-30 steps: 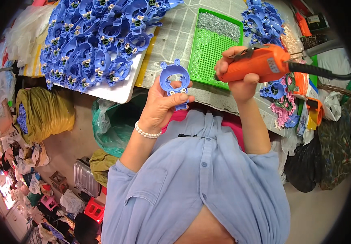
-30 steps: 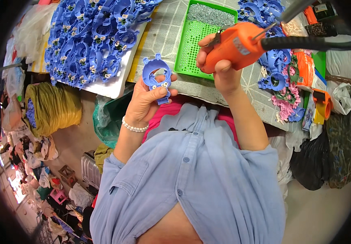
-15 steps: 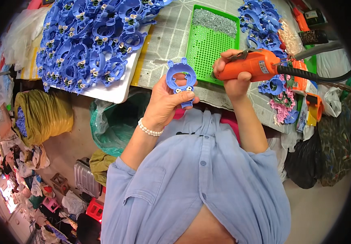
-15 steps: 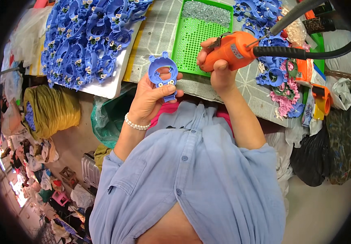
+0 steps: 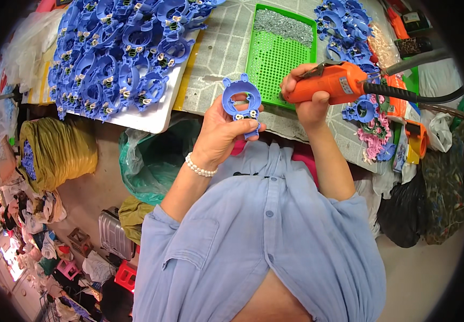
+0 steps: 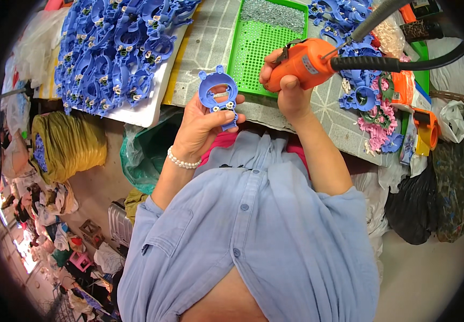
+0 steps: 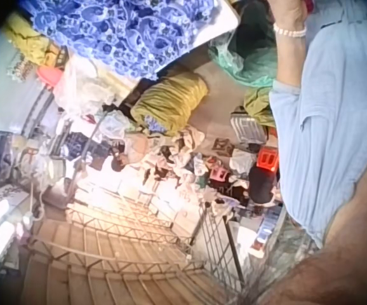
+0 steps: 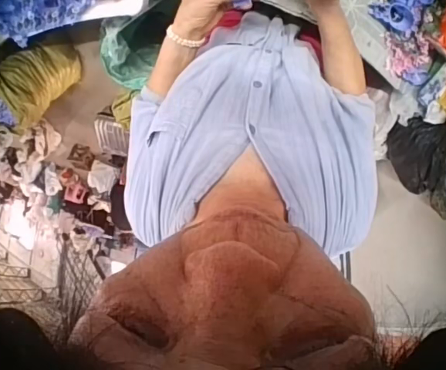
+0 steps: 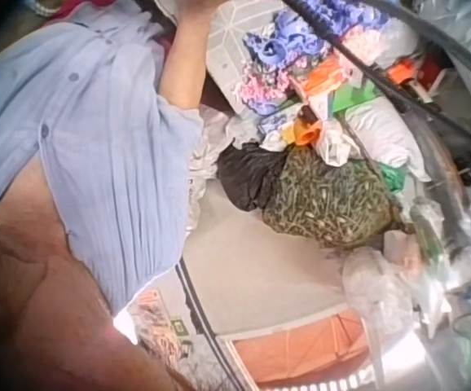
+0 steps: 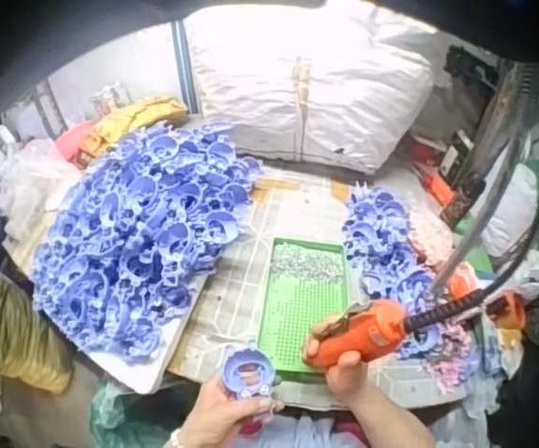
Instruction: The person assembles small blue plastic components by driving screws into them with an electric screwdriver.
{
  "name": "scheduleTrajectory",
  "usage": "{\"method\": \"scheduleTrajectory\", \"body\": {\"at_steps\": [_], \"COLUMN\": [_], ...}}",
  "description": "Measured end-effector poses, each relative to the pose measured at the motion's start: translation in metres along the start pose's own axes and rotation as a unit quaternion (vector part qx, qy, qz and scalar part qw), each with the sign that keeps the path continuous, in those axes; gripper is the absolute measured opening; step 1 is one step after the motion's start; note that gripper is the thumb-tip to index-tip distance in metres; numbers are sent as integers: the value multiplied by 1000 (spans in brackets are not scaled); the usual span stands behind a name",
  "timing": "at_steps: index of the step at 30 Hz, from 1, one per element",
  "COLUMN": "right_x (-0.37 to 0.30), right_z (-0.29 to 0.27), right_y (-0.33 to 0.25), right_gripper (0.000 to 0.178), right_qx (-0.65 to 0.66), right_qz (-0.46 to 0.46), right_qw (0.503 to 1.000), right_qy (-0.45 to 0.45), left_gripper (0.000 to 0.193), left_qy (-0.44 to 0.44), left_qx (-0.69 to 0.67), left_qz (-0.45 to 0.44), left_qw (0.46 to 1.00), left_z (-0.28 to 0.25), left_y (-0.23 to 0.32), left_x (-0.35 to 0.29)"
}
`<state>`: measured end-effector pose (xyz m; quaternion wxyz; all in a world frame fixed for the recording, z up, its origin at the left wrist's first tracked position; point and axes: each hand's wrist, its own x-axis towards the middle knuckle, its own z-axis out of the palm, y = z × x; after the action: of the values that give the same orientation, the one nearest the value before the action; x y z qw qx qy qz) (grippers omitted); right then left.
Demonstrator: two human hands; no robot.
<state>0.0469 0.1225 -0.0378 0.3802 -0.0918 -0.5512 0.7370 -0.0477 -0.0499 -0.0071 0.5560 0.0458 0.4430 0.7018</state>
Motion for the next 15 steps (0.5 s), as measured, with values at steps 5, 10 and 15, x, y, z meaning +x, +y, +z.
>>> {"method": "scheduleTrajectory", "body": {"at_steps": [5, 10, 15], "right_x": [0, 1, 1], "right_z": [-1, 1, 10], "right_y": [-1, -15, -40], "right_gripper": [75, 86, 94], "right_qx": [1, -31, 31], "right_qz": [-3, 6, -44], "right_qw": [1000, 999, 997], "right_qy": [3, -10, -56], "left_gripper": [50, 48, 48], "left_qy": [6, 6, 22], "left_qx": [1, 3, 4], "left_qz": [13, 24, 19], "left_qw": [1000, 1000, 1000], "left_z": [-2, -1, 2], "left_y": [-8, -11, -14], "left_x": [3, 4, 5]}}
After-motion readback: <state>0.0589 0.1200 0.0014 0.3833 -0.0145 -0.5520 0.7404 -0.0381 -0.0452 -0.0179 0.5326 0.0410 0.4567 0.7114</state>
